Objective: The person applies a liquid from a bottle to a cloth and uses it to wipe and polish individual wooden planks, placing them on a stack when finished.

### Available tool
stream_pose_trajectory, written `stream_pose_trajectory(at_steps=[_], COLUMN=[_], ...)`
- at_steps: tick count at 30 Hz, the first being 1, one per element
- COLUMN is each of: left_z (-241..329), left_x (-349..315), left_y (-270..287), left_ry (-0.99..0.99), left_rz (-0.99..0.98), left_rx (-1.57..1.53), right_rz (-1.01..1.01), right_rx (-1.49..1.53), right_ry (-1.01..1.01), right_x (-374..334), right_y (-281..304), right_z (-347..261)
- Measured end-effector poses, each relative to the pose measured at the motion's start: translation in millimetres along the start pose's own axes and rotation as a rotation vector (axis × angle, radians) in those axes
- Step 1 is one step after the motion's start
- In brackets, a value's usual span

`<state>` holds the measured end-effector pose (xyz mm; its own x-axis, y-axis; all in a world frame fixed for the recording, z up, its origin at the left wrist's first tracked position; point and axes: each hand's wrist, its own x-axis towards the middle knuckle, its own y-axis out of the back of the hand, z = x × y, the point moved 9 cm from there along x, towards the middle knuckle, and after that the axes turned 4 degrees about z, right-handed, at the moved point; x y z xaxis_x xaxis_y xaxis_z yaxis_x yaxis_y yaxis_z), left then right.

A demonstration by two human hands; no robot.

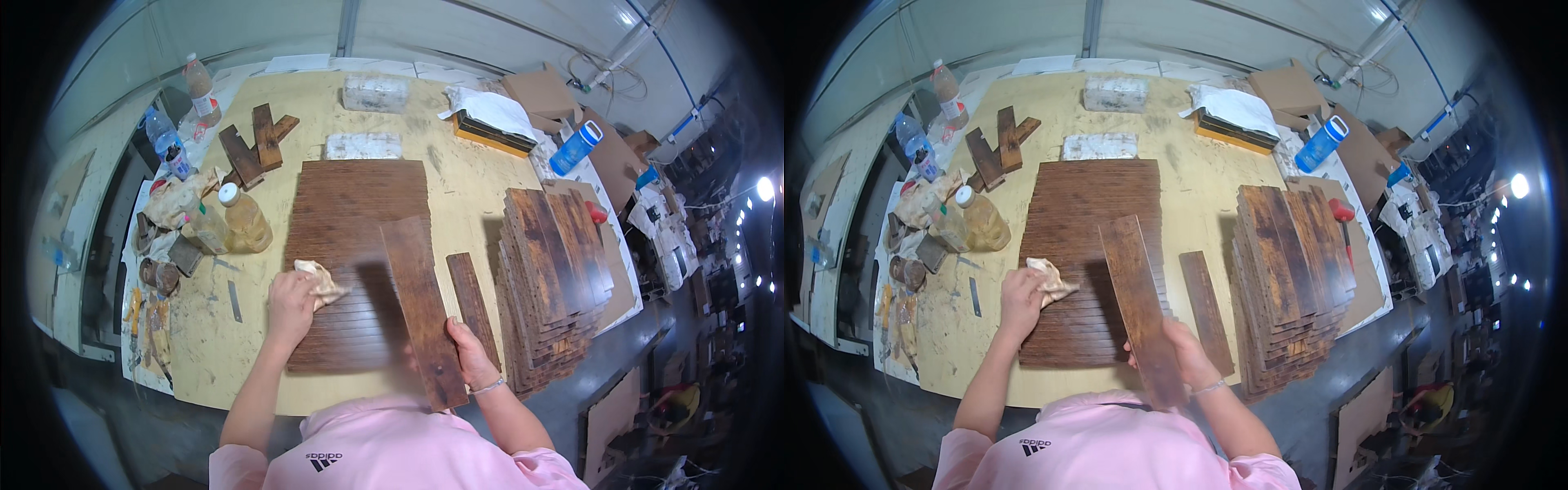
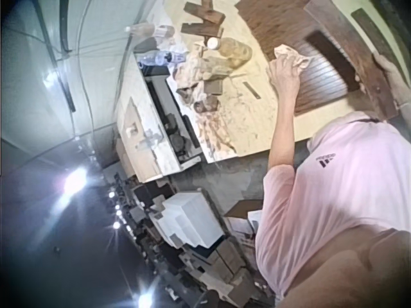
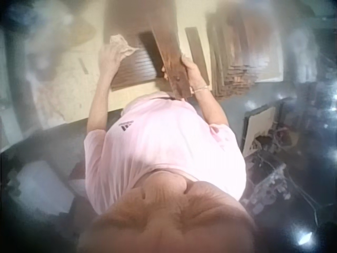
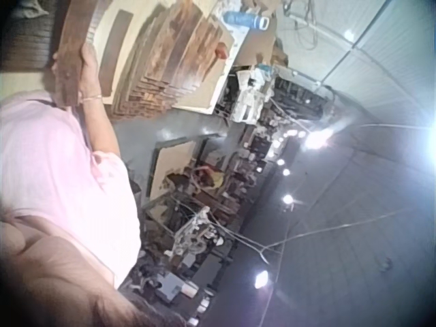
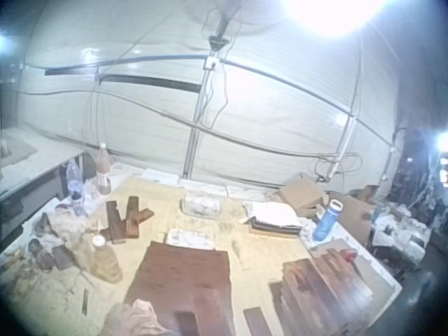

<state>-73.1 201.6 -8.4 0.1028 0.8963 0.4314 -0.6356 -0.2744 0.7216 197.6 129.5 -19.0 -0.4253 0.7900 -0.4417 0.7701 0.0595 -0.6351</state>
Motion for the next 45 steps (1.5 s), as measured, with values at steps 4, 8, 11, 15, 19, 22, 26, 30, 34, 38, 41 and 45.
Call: stream_pose_trajectory(at_steps=[4, 8, 11, 15, 19, 22, 26, 30, 34, 38, 41, 45], left_z=[66, 141, 154, 124, 124, 153, 184, 128, 98, 89, 84, 78], left_x=[54, 51, -27, -35, 54, 44, -49, -79, -51, -46, -51, -58], left_y=[38, 16, -23, -3, 59, 18, -39, -51, -11, 3, -1, -2], left_ry=[-0.02, -0.387, -0.42, -0.274, -0.203, -0.457, -0.53, -0.275, -0.055, -0.012, 0.015, 0.068], left_rz=[0.254, 0.261, -0.073, -0.12, 0.278, 0.181, -0.29, -0.241, -0.049, 0.029, 0.02, 0.008], left_rx=[-0.315, -0.226, -0.533, -0.577, -0.353, -0.375, -0.607, -0.637, -0.545, -0.547, -0.562, -0.585], right_rz=[0.111, 0.134, 0.297, 0.099, 0.107, 0.112, 0.289, 0.659, 1.221, 1.331, 1.327, 1.293], right_rx=[-0.222, -0.362, -0.457, -0.208, -0.261, -0.233, -0.271, -0.597, -1.479, -1.509, -1.611, -1.648], right_ry=[0.035, 0.108, 0.258, 0.098, 0.106, 0.207, 0.394, 0.616, 0.526, 0.377, 0.397, 0.479], right_x=[5, 14, 24, 14, 25, 30, 24, -15, -54, -55, -44, -32], right_y=[1, -4, 25, -15, -18, -26, -4, 40, 99, 130, 159, 159], right_z=[-2, -9, -26, -36, -31, -33, -75, -108, -89, -57, -38, -43])
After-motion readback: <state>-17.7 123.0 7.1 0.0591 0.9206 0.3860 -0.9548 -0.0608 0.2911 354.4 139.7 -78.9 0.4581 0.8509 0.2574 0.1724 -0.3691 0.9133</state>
